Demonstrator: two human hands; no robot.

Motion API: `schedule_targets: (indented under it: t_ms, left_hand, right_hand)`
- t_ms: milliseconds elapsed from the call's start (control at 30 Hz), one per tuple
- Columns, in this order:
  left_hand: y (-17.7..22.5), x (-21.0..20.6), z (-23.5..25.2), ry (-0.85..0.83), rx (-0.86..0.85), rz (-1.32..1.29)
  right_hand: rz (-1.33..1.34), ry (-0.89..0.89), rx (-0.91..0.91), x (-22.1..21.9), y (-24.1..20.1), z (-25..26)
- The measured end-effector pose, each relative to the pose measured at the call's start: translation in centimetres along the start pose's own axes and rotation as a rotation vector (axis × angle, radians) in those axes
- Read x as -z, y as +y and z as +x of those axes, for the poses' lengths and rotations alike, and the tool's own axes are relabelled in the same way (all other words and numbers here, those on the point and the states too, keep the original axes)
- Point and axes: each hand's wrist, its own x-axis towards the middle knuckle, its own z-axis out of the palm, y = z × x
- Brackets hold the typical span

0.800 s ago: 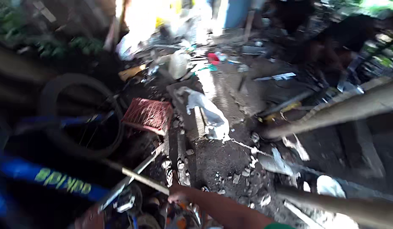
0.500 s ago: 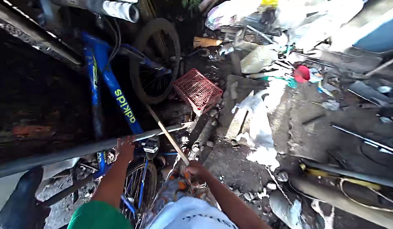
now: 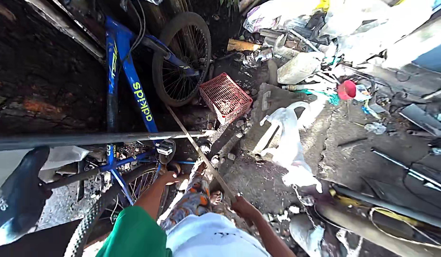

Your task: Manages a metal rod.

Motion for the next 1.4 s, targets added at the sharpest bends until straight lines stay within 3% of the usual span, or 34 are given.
schedule_targets:
  t_ms: [200, 267, 300, 367, 400, 467, 600, 700, 833, 933, 1100, 1167, 1233, 1300, 1400]
  left_hand:
    - [11.0, -7.0, -0.2, -0.120, -0.123, 0.250]
    - [13.6, -7.7, 0.3, -0.092, -0.216, 0.278]
    - [14.4, -7.8, 1.3, -0.078, -0.265, 0.262]
    - [16.5, -7.3, 1.8, -0.075, -0.352, 0.210]
    - [17.7, -7.0, 1.4, -0.075, -0.374, 0.184]
    - [19.4, -6.2, 0.2, -0.043, -0.383, 0.129]
    - [18.8, -5.2, -1.2, -0.017, -0.324, 0.131]
    - [16.0, -4.9, -1.0, -0.010, -0.288, 0.203]
    - [12.0, -5.1, -1.9, -0.058, -0.187, 0.322]
    - [8.4, -5.5, 0.3, -0.087, -0.156, 0.430]
    - [9.8, -4.6, -0.8, -0.141, -0.134, 0.596]
    - [12.5, -4.8, -2.7, -0.074, -0.222, 0.594]
    - [15.6, -6.5, -5.1, 0.095, -0.399, 0.569]
    - [19.1, -9.5, -6.6, 0.246, -0.701, 0.544]
    - [24.4, -14.1, -8.5, 0.251, -1.163, 0.504]
  right_hand:
    - [0.396, -0.027, -0.037, -0.6, 11.5, -7.9]
    - [0.445, -0.026, 0.034, -0.8, 12.3, -11.9]
    - [0.408, 0.041, -0.004, -1.1, 10.5, -15.0]
    - [0.322, 0.244, -0.234, -2.0, 5.6, -20.1]
    - [0.282, 0.266, -0.241, -2.0, 6.2, -20.3]
    - [0.280, 0.269, -0.069, -1.7, 12.0, -16.6]
    - [0.125, 0.380, -0.120, -1.7, 14.4, -13.5]
    - [-0.096, 0.391, -0.118, -0.8, 14.8, -12.5]
    - [-0.183, 0.410, -0.158, -1.1, 14.4, -12.7]
    - [-0.183, 0.440, -0.149, -2.0, 14.5, -12.6]
    - [-0.187, 0.505, -0.167, -2.9, 13.3, -14.2]
    - [-0.239, 0.550, -0.214, -2.7, 11.9, -16.4]
    - [-0.287, 0.583, -0.241, -2.7, 10.3, -19.1]
    - [-0.340, 0.611, -0.262, -3.1, 8.8, -21.8]
    - [-0.430, 0.661, -0.258, -4.2, 6.3, -26.3]
